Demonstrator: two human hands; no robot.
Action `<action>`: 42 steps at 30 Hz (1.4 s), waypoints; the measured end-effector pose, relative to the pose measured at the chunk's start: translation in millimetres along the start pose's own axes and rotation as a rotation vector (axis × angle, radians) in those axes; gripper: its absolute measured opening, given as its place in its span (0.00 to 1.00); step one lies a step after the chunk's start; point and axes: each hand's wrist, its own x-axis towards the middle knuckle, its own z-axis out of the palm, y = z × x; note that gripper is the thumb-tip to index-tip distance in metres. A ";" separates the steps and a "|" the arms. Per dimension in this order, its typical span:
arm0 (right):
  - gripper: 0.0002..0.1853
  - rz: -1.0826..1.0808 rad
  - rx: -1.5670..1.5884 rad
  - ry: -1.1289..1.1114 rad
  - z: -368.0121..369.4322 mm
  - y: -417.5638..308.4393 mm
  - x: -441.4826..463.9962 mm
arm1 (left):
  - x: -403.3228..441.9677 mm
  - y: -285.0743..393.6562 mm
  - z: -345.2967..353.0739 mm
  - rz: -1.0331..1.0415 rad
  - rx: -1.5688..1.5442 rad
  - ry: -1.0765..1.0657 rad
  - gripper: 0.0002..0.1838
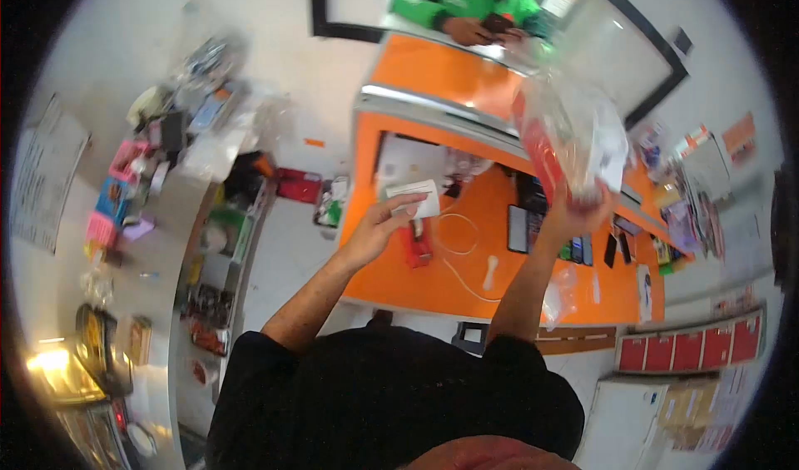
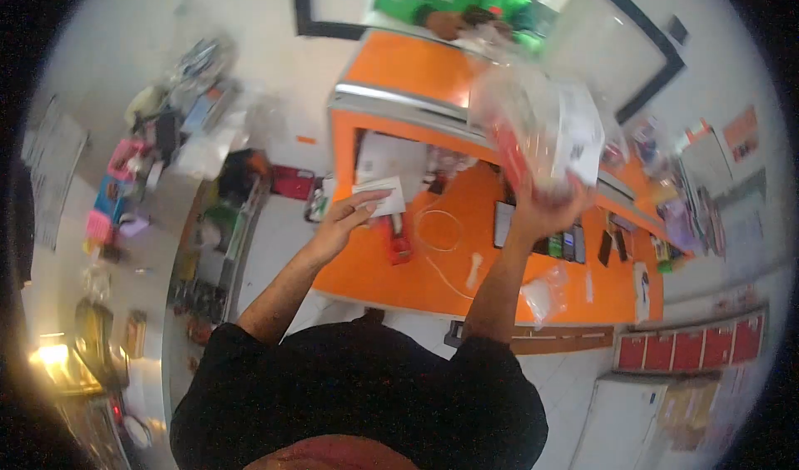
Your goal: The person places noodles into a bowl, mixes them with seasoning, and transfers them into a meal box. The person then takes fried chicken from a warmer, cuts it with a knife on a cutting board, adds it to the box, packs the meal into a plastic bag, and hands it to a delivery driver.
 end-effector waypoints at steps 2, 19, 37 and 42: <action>0.27 0.120 0.135 -0.044 -2.8 -71.6 -44.6 | -40.0 -2.5 -20.0 -0.020 -0.092 0.039 0.26; 0.29 1.745 1.515 -2.114 94.2 -545.7 -471.8 | -554.6 -57.6 -289.1 0.111 0.048 1.188 0.24; 0.22 1.483 1.002 -2.493 483.3 -726.2 -635.2 | -594.9 -124.3 -527.6 -0.163 0.646 1.939 0.19; 0.20 -0.118 1.058 -1.560 472.8 -739.6 -647.3 | -580.4 -114.4 -530.8 -0.626 0.689 2.026 0.22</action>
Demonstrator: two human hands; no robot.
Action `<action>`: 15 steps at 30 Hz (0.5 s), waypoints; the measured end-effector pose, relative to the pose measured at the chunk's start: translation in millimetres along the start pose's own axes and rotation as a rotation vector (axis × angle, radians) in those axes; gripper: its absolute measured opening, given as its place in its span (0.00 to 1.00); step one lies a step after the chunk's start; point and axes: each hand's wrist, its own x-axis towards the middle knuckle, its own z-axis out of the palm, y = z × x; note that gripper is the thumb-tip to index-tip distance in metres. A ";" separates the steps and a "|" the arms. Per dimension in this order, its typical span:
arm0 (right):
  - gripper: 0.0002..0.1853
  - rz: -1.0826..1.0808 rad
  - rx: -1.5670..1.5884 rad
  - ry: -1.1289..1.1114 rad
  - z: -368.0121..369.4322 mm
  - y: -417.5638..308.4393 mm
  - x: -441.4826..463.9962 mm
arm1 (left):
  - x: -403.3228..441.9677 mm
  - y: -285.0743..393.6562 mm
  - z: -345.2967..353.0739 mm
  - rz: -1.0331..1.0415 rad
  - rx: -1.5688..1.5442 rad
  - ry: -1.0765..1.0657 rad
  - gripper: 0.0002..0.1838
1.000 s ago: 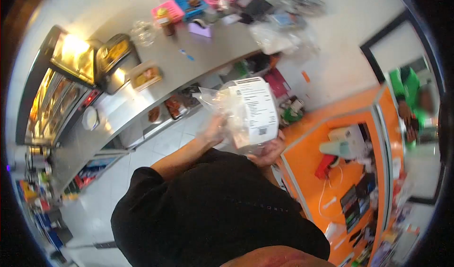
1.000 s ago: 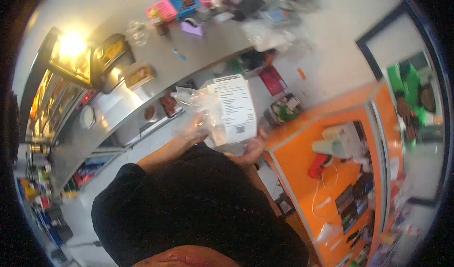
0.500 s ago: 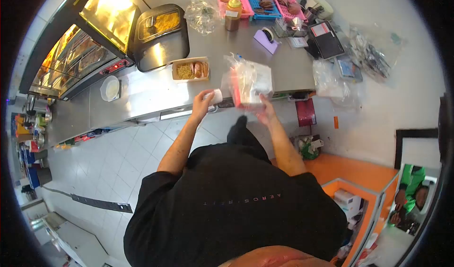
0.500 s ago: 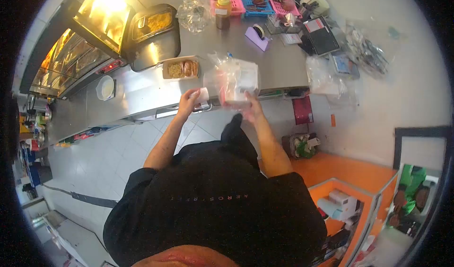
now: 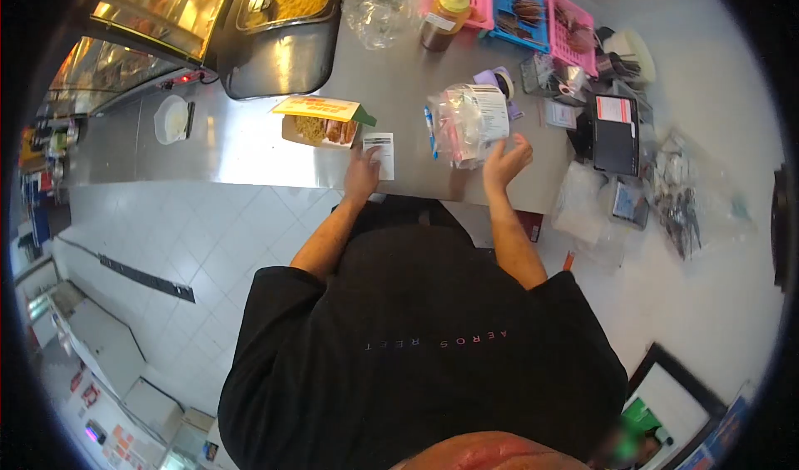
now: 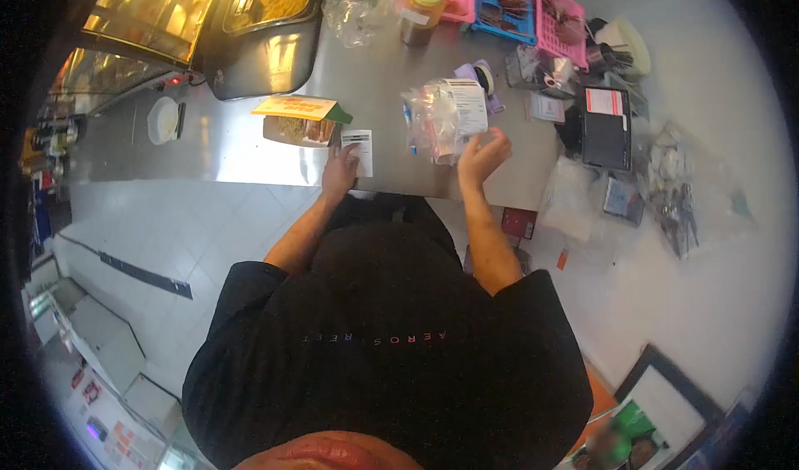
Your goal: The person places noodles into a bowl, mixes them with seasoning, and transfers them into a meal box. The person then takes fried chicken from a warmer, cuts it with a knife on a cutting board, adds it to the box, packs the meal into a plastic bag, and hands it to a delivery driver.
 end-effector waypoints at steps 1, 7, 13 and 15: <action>0.20 -0.224 -0.119 0.050 -22.3 -51.5 0.5 | -4.9 1.4 -4.9 0.012 0.101 -0.026 0.23; 0.18 -0.242 -0.316 -0.396 67.7 -81.5 -33.2 | -23.2 -5.1 -25.7 0.171 0.420 -0.097 0.28; 0.12 0.697 0.517 -1.118 112.9 -65.2 -14.5 | -5.2 -17.4 2.0 0.115 0.289 -0.102 0.38; 0.10 0.743 0.826 -1.034 104.8 -91.8 -36.0 | -4.9 -14.7 -0.7 0.070 0.331 -0.122 0.42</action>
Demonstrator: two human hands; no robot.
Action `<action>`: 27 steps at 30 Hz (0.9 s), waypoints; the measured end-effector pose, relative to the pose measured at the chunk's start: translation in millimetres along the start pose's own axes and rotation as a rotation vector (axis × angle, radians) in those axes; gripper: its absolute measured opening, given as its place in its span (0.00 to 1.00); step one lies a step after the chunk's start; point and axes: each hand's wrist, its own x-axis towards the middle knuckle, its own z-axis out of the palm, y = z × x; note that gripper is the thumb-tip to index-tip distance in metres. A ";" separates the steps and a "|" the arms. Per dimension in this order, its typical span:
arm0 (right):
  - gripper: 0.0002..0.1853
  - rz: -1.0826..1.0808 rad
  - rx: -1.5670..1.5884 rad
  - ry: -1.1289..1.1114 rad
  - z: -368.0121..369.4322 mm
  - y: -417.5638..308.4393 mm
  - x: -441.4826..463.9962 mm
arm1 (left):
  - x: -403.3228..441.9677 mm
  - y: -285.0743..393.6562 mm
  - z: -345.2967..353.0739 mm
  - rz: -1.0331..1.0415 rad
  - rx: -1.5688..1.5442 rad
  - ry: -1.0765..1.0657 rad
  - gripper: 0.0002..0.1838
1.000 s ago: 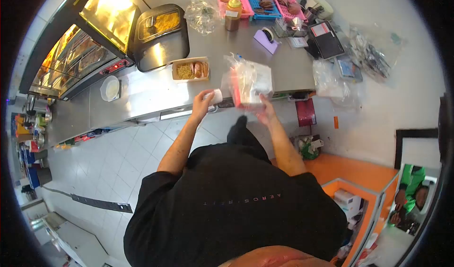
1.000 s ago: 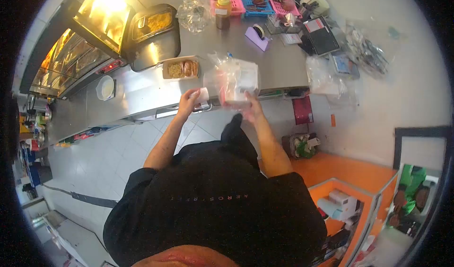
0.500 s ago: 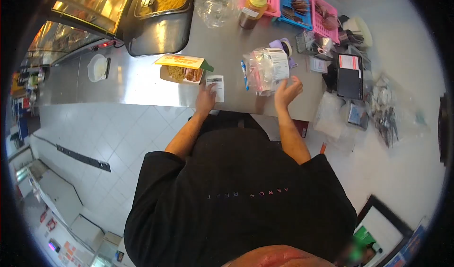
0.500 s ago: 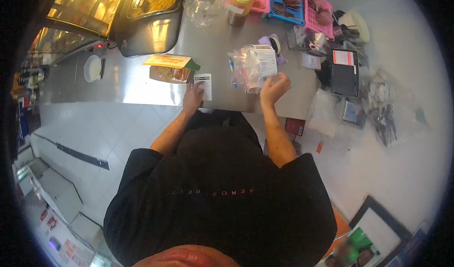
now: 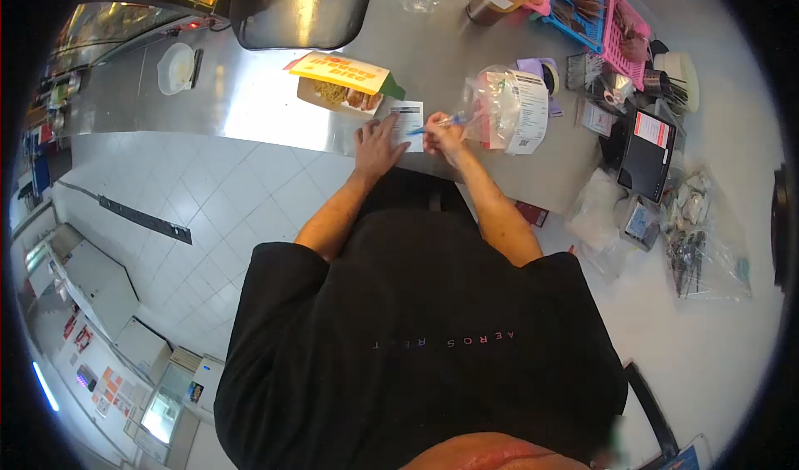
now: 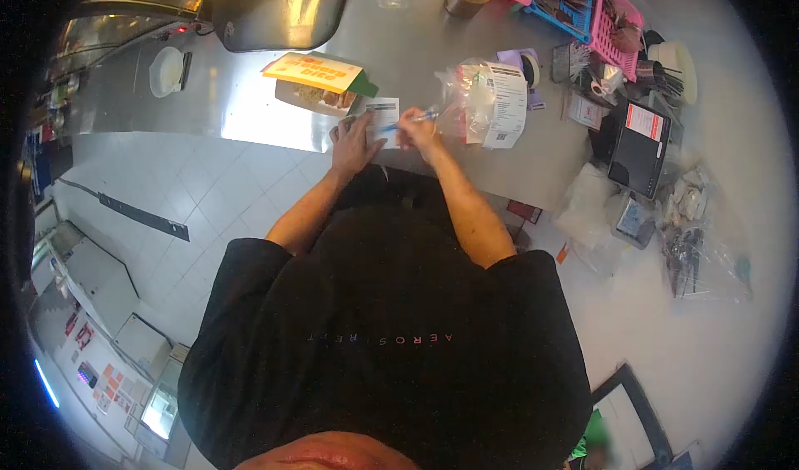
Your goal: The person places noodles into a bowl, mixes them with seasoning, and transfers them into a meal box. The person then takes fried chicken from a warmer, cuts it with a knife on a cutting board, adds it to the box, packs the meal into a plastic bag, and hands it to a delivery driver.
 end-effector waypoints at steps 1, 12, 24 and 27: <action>0.08 -0.058 0.137 -0.024 11.2 6.0 -4.1 | -1.1 -0.9 -2.6 -0.023 0.022 -0.014 0.43; 0.10 -0.717 -0.546 0.286 59.6 42.7 -29.0 | -3.8 -17.8 -6.7 0.033 -0.001 -0.043 0.51; 0.13 -1.100 -1.400 0.463 63.3 26.4 11.9 | -18.7 -37.2 6.0 0.086 0.084 0.047 0.34; 0.15 -1.080 -1.370 0.457 83.5 5.4 -1.4 | -22.9 -37.4 2.7 0.091 0.176 0.096 0.26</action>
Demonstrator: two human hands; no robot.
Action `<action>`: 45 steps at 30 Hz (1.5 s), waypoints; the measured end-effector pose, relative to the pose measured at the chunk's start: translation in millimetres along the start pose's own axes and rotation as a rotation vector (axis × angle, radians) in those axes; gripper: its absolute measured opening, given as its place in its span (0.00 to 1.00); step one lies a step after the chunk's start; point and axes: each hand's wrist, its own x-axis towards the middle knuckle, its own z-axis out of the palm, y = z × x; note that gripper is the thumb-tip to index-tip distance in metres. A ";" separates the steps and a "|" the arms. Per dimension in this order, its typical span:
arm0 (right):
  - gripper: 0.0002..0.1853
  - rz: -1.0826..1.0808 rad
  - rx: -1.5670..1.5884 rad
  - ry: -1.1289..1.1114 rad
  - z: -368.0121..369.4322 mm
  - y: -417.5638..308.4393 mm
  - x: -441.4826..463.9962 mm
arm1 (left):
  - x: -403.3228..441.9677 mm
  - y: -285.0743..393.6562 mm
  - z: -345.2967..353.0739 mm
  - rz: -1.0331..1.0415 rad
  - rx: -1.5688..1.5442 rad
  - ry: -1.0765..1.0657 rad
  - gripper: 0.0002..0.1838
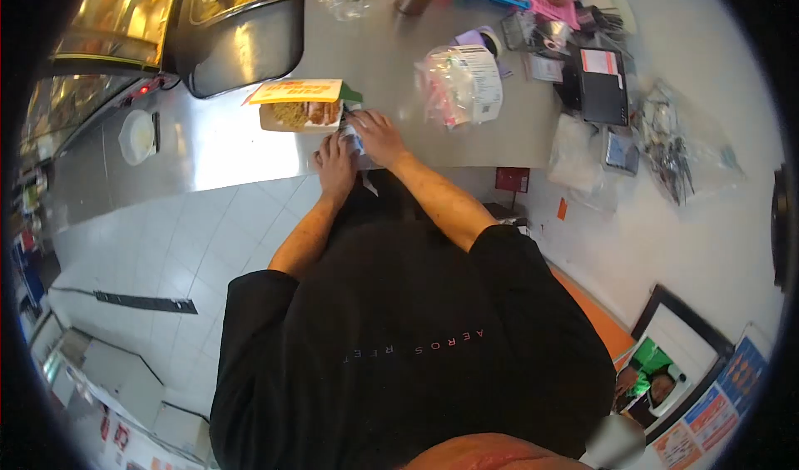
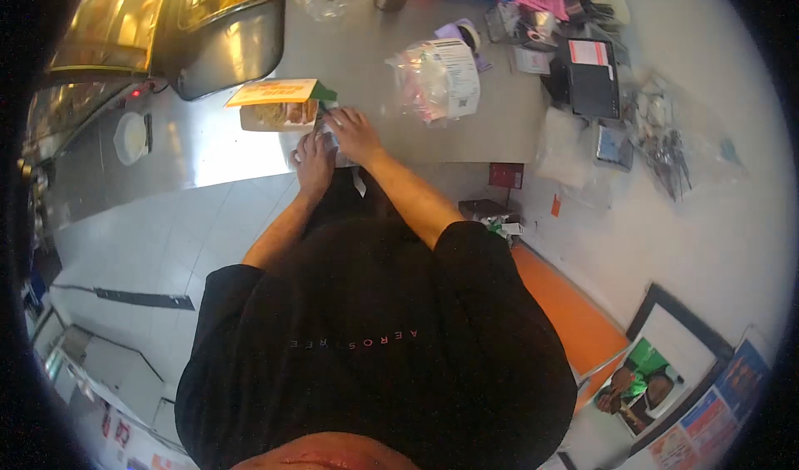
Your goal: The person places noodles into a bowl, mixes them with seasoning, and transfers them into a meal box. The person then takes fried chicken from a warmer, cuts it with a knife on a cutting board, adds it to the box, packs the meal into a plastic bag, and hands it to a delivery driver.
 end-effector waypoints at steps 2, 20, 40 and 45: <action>0.14 0.030 0.211 -0.283 -21.8 2.1 -3.1 | 4.2 5.1 -8.6 -0.031 0.014 -0.005 0.22; 0.13 0.128 0.486 -0.087 -178.2 231.2 19.2 | 195.5 235.5 -48.9 -0.051 -0.375 -0.350 0.21; 0.21 0.710 0.839 -1.013 -196.7 169.4 6.6 | 52.5 217.5 -68.2 -0.211 -0.770 -0.162 0.13; 0.25 0.763 0.709 -1.109 -201.1 159.0 41.5 | 48.4 219.8 -52.6 0.021 -0.497 -0.017 0.09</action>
